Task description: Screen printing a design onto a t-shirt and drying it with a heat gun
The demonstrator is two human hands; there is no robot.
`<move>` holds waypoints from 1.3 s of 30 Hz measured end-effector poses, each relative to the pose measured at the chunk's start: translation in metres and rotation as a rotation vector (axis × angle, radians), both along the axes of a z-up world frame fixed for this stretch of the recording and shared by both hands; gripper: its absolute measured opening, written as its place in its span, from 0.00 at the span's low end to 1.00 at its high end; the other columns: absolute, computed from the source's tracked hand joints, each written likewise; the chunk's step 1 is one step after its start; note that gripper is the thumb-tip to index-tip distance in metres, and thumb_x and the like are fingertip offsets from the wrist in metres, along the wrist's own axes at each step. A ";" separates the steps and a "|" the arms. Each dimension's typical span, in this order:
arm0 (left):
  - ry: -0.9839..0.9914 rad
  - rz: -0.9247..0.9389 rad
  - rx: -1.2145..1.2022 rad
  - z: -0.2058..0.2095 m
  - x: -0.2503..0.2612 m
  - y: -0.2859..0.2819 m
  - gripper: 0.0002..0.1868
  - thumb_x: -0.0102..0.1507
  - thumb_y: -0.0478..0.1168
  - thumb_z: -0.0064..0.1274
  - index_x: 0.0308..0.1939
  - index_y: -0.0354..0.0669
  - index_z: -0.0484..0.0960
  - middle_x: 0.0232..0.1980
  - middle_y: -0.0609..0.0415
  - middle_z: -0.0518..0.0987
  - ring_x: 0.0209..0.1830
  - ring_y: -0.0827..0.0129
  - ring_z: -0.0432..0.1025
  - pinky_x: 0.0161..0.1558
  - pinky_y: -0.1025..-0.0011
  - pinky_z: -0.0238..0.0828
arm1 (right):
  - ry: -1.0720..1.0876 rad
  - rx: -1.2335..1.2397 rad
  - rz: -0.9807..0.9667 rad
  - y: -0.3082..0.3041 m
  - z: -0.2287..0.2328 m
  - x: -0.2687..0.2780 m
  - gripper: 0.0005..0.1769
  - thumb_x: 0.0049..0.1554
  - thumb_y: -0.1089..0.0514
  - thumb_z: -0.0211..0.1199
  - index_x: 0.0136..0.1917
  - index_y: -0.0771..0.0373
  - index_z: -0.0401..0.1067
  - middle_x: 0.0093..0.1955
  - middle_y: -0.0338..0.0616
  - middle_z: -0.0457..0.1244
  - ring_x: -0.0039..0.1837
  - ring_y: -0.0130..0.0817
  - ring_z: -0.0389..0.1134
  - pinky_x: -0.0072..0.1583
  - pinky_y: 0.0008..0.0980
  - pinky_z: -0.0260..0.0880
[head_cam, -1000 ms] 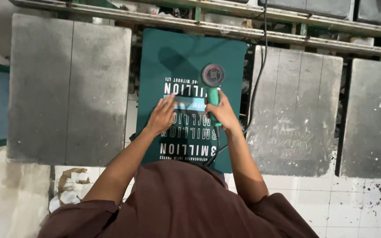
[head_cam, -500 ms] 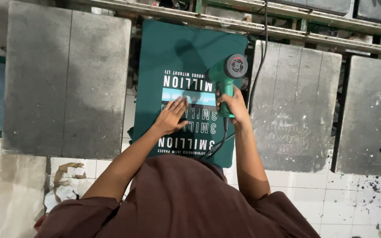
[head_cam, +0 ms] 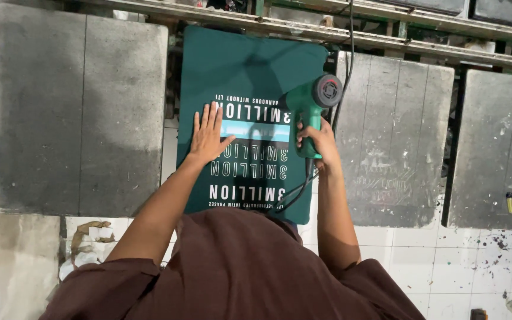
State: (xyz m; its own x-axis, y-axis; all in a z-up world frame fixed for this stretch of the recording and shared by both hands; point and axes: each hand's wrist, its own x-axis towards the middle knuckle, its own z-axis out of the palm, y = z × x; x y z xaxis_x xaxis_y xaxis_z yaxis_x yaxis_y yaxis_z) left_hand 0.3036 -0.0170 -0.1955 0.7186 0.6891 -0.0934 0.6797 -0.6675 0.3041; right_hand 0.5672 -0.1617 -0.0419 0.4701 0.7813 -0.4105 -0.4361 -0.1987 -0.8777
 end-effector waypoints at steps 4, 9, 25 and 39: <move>-0.012 0.007 0.000 -0.012 0.001 0.000 0.50 0.65 0.65 0.46 0.81 0.38 0.50 0.84 0.39 0.45 0.84 0.47 0.40 0.78 0.40 0.28 | -0.071 -0.024 -0.012 -0.007 0.001 0.000 0.22 0.39 0.73 0.61 0.50 0.69 0.68 0.36 0.49 0.61 0.30 0.37 0.65 0.33 0.37 0.68; -0.010 -0.037 -0.015 -0.016 0.001 -0.003 0.43 0.69 0.61 0.42 0.82 0.43 0.51 0.85 0.41 0.45 0.85 0.49 0.39 0.78 0.38 0.26 | 0.005 -0.024 -0.080 -0.019 0.006 -0.004 0.25 0.39 0.75 0.62 0.52 0.71 0.67 0.37 0.50 0.61 0.30 0.38 0.64 0.33 0.39 0.69; -0.006 -0.020 -0.039 -0.018 -0.048 -0.061 0.44 0.69 0.61 0.42 0.82 0.46 0.47 0.84 0.39 0.42 0.85 0.47 0.37 0.78 0.37 0.26 | -0.024 -0.015 0.066 -0.091 0.000 -0.028 0.23 0.41 0.75 0.60 0.52 0.72 0.66 0.39 0.52 0.60 0.32 0.39 0.65 0.34 0.39 0.69; -0.045 -0.026 -0.085 -0.023 -0.089 -0.110 0.44 0.69 0.63 0.42 0.82 0.45 0.50 0.85 0.38 0.42 0.85 0.46 0.36 0.78 0.38 0.26 | -0.043 -0.043 0.025 -0.139 -0.009 -0.065 0.24 0.40 0.73 0.62 0.53 0.69 0.67 0.38 0.50 0.62 0.31 0.38 0.66 0.34 0.38 0.69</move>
State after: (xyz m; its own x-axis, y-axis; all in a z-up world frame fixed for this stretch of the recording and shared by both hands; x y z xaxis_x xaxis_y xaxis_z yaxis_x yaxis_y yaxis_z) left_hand 0.2149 -0.1269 -0.2180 0.7412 0.6608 -0.1180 0.6466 -0.6555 0.3903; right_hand 0.5022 -0.3002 -0.0511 0.4685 0.7754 -0.4234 -0.3923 -0.2469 -0.8861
